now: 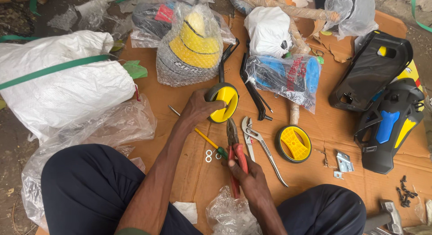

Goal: The person assembles a wheel onto a metal axle bracket. They use a screwdriver to tighten a handle, then unpack a wheel and axle. Using pliers and a wrench, they secure the wheel to the bracket with a bolt and washer.

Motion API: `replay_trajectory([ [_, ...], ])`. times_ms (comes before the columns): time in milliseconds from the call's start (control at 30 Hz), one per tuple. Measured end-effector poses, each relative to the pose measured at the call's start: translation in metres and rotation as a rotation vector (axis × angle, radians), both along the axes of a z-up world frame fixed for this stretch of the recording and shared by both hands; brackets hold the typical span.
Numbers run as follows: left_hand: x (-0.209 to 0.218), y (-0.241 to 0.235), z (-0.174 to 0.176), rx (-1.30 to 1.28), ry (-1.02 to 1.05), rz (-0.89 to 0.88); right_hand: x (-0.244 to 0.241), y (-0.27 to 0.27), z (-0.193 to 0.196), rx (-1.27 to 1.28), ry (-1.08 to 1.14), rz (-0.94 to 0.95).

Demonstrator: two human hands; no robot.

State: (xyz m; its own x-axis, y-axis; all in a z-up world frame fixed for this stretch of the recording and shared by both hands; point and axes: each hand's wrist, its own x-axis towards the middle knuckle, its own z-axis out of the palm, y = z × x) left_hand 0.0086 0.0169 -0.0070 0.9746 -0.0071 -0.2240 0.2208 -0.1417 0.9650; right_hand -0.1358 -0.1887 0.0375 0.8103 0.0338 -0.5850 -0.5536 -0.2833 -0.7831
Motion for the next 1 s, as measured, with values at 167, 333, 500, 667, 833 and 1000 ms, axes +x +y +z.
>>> replay_trajectory([
  [167,0.005,-0.008,-0.006,0.142,-0.017,0.044,0.018,0.01,0.007,0.119,0.15,-0.031],
  [333,0.007,-0.008,-0.009,0.124,0.028,0.016,0.026,0.011,0.013,0.43,0.286,-0.134],
  [500,0.007,-0.006,-0.009,0.11,0.01,0.03,0.031,0.012,0.014,0.596,0.327,-0.165],
  [667,0.008,-0.006,-0.009,0.157,0.028,0.064,0.04,-0.002,0.019,0.714,0.37,-0.209],
  [833,0.012,-0.014,-0.007,0.268,0.014,0.071,0.05,-0.012,0.019,0.732,0.383,-0.164],
  [1000,0.012,-0.01,-0.011,0.257,0.019,0.059,0.056,-0.017,0.018,0.71,0.372,-0.131],
])
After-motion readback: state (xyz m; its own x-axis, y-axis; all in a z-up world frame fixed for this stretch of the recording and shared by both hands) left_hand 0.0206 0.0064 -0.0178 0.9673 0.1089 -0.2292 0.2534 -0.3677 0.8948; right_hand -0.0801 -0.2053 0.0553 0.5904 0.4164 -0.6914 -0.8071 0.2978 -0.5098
